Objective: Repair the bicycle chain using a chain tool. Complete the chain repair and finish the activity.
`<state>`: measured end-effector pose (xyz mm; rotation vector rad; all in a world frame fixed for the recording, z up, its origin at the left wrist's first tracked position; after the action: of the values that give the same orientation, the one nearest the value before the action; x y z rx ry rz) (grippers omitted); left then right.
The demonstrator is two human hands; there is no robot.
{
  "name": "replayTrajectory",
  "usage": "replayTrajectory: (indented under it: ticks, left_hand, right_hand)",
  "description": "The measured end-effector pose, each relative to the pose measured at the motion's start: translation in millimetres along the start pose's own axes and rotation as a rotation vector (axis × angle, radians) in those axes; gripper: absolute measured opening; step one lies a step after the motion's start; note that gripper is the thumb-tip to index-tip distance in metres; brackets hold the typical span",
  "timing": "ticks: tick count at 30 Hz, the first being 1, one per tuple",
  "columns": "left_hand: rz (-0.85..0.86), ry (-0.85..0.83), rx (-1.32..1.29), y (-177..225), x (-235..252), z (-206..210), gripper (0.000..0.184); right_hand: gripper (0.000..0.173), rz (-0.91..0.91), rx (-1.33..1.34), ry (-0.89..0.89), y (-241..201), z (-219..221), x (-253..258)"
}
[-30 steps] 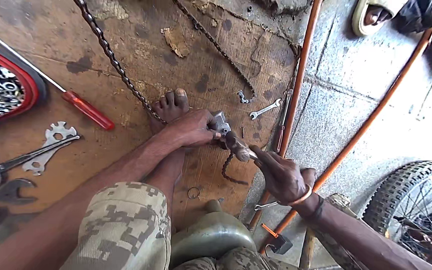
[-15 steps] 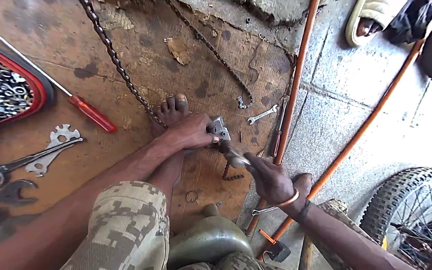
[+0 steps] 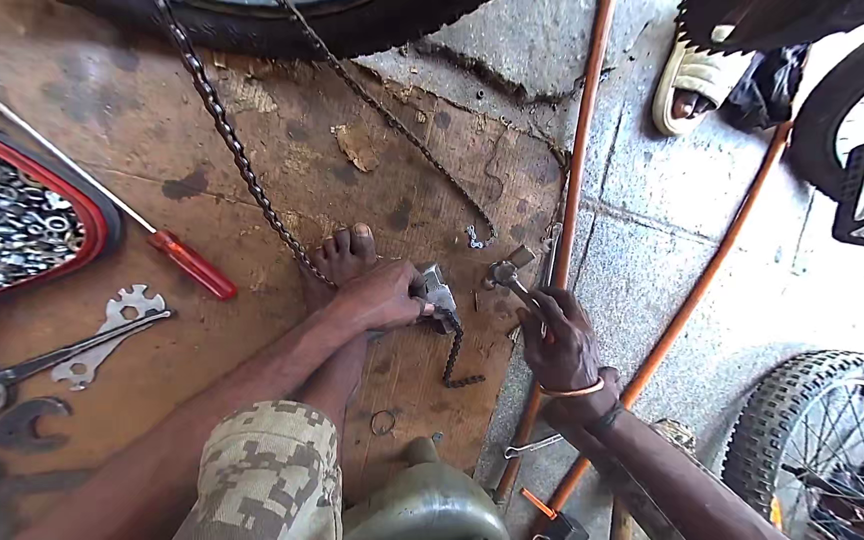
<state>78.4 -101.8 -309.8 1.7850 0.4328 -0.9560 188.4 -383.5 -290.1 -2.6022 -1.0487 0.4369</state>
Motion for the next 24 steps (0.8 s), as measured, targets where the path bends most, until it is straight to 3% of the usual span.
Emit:
replayTrajectory:
  ticks: [4, 7, 11, 14, 17, 21, 24]
  left_hand:
    - [-0.015, -0.006, 0.007, -0.1, 0.1, 1.4, 0.023]
    - [-0.044, -0.012, -0.004, 0.7, -1.3, 1.5, 0.024]
    - [-0.046, -0.015, -0.045, -2.6, 0.5, 5.2, 0.023]
    - [-0.049, -0.036, -0.071, -4.3, -0.5, 7.3, 0.025]
    - [-0.051, -0.032, -0.058, -2.0, -0.1, 4.6, 0.022]
    - [-0.02, -0.017, -0.03, -2.0, -1.2, 5.5, 0.022]
    - [-0.003, -0.042, -0.033, -2.5, 1.1, 3.9, 0.024]
  right_hand:
    - [0.033, -0.093, 0.202, 0.095, -41.9, 31.2, 60.4]
    - [0.034, -0.166, 0.138, 0.085, -49.3, 55.4, 106.3]
    - [0.038, -0.009, 0.09, 0.052, -45.2, 48.8, 152.0]
    - [0.028, 0.143, 0.105, -0.032, -29.6, 43.9, 165.8]
    - [0.03, 0.191, 0.205, -0.059, -12.9, 40.2, 169.5]
    - [0.023, 0.183, 0.344, -0.174, 4.5, 30.7, 171.1]
    - [0.016, 0.183, 0.344, -0.159, 8.7, 22.6, 175.2]
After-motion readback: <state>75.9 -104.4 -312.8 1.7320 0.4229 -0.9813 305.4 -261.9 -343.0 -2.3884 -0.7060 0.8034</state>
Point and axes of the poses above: each hand's wrist, its own x-axis towards the middle knuckle, its own z-axis out of the palm, y = z × x, the point moved 1 cm from there along x, towards the middle knuckle, and after that the axes turned 3 degrees about y, right-handed, at the moved point
